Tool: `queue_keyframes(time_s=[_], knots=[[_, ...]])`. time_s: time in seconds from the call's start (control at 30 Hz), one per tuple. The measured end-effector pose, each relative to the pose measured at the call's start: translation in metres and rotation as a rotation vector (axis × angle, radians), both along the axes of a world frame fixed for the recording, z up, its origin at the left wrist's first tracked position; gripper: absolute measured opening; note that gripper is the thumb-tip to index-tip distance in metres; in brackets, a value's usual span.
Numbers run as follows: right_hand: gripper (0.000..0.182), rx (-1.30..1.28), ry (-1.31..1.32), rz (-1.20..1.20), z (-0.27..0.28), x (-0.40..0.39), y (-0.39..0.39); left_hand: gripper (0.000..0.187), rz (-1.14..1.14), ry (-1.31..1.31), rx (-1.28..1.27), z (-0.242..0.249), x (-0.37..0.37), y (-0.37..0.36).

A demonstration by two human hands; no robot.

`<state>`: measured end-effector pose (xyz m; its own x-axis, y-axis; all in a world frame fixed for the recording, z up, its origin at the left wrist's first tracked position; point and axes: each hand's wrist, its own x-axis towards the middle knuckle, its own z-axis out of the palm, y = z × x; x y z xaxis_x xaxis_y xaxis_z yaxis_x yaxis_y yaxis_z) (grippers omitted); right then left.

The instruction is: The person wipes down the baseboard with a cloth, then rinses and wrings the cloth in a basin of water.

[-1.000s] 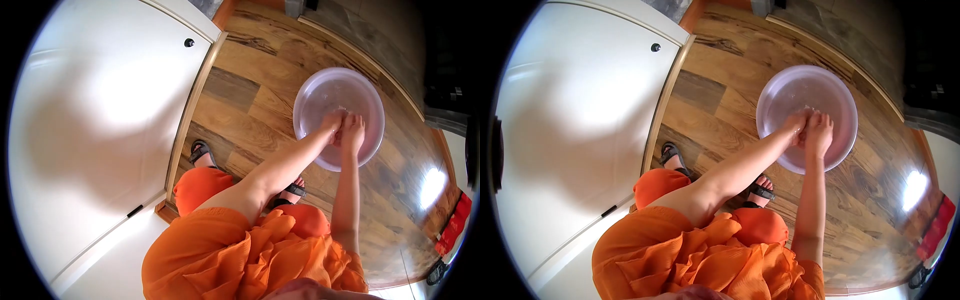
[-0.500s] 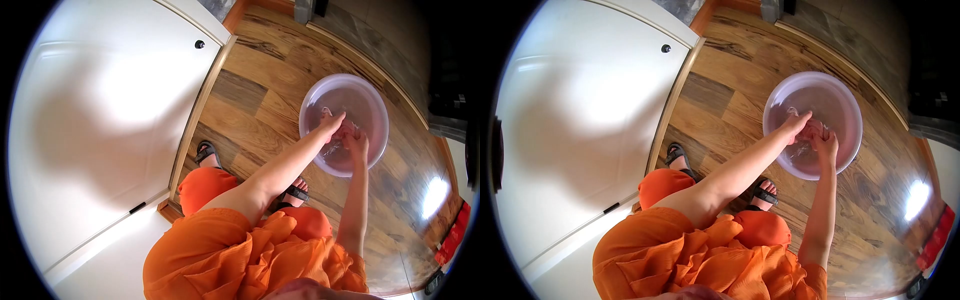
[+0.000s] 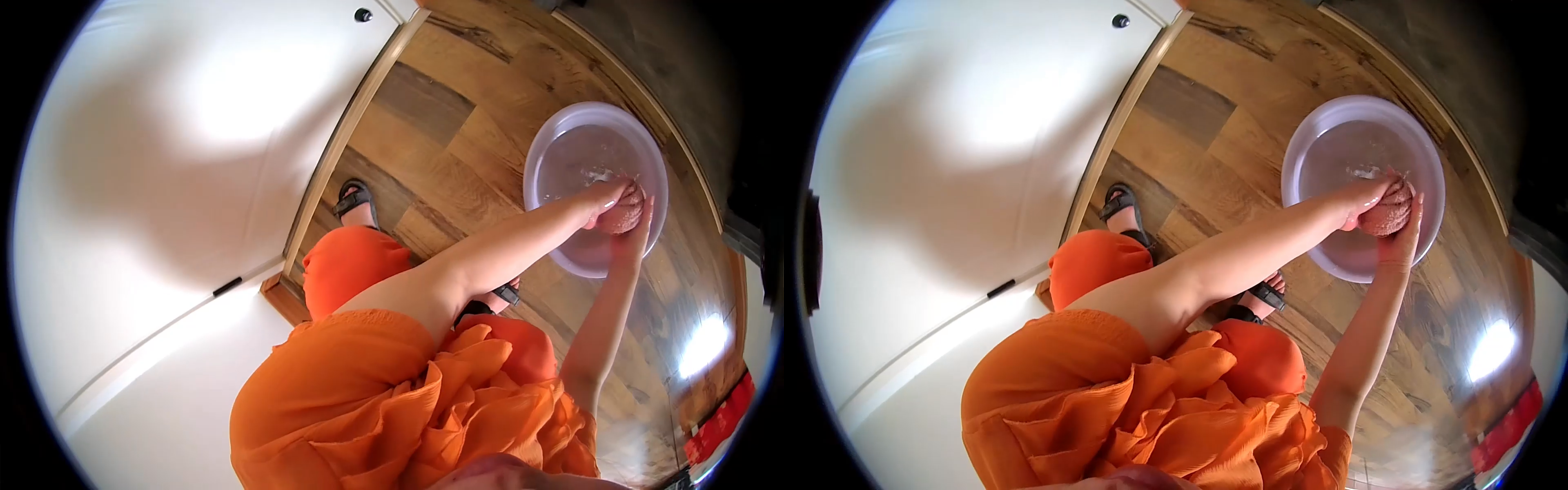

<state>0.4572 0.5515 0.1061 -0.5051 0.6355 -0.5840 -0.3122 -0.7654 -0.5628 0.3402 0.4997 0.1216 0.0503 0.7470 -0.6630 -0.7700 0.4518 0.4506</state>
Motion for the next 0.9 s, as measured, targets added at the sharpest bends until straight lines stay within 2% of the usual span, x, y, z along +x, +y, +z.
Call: queue_keyframes(time_s=[0.03,0.07,0.1,0.13,0.17,0.27,0.33,0.43,0.53,0.57,0.63,0.67,0.73,0.8,0.87,0.9], knots=[[0.032,0.016,-0.116,-0.081,-0.013,0.005,0.004,0.053,-0.027,0.061,0.007,-0.008,0.001,0.002],[0.028,0.154,-0.183,-0.080,-0.020,0.005,0.005,0.056,-0.057,0.125,0.015,-0.020,0.002,0.006],[0.026,0.293,-0.250,-0.081,-0.025,0.004,0.005,0.056,-0.034,0.326,-0.174,-0.060,0.018,0.017],[0.023,0.429,-0.319,-0.080,-0.028,0.004,0.002,0.057,0.112,0.234,-0.210,-0.079,0.026,0.020],[0.019,0.439,-0.330,-0.126,-0.004,-0.011,-0.008,0.058,0.255,0.145,-0.237,-0.092,0.032,0.024],[0.016,0.970,-0.682,0.012,0.007,-0.029,-0.023,0.056,0.246,-0.404,0.015,-0.053,0.002,0.004],[0.023,0.742,-0.612,-0.062,0.013,-0.037,-0.036,0.057,0.270,-0.584,0.005,-0.040,-0.003,0.006],[0.030,0.475,-0.483,-0.259,0.023,-0.050,-0.046,0.055,0.388,-0.264,-0.228,-0.063,0.007,0.022],[0.029,0.328,-0.523,-0.262,0.021,-0.048,-0.038,0.053,0.529,0.151,-0.224,-0.087,0.026,0.029],[0.028,0.208,-0.442,-0.174,0.012,-0.041,-0.032,0.047,0.394,0.476,-0.177,-0.091,0.022,0.024],[0.027,-0.012,-0.305,-0.036,-0.019,-0.014,-0.018,0.040,0.271,0.657,-0.084,-0.065,0.012,0.007],[0.025,-0.016,-0.274,-0.042,-0.027,-0.011,-0.017,0.039,0.292,0.527,-0.058,-0.044,0.006,0.000],[0.025,-0.061,-0.258,-0.074,-0.027,-0.019,-0.016,0.033,0.293,0.408,-0.080,-0.034,0.001,-0.002],[0.034,0.004,-0.205,-0.084,-0.016,-0.024,-0.017,0.031,0.430,0.493,0.190,-0.045,0.005,0.000],[0.037,-0.051,-0.031,0.054,0.008,-0.021,-0.014,0.028,0.452,0.435,0.209,-0.023,0.004,-0.001],[0.028,-0.065,-0.059,0.024,0.006,-0.018,-0.011,0.043,0.362,0.596,0.182,-0.025,0.000,0.001]])
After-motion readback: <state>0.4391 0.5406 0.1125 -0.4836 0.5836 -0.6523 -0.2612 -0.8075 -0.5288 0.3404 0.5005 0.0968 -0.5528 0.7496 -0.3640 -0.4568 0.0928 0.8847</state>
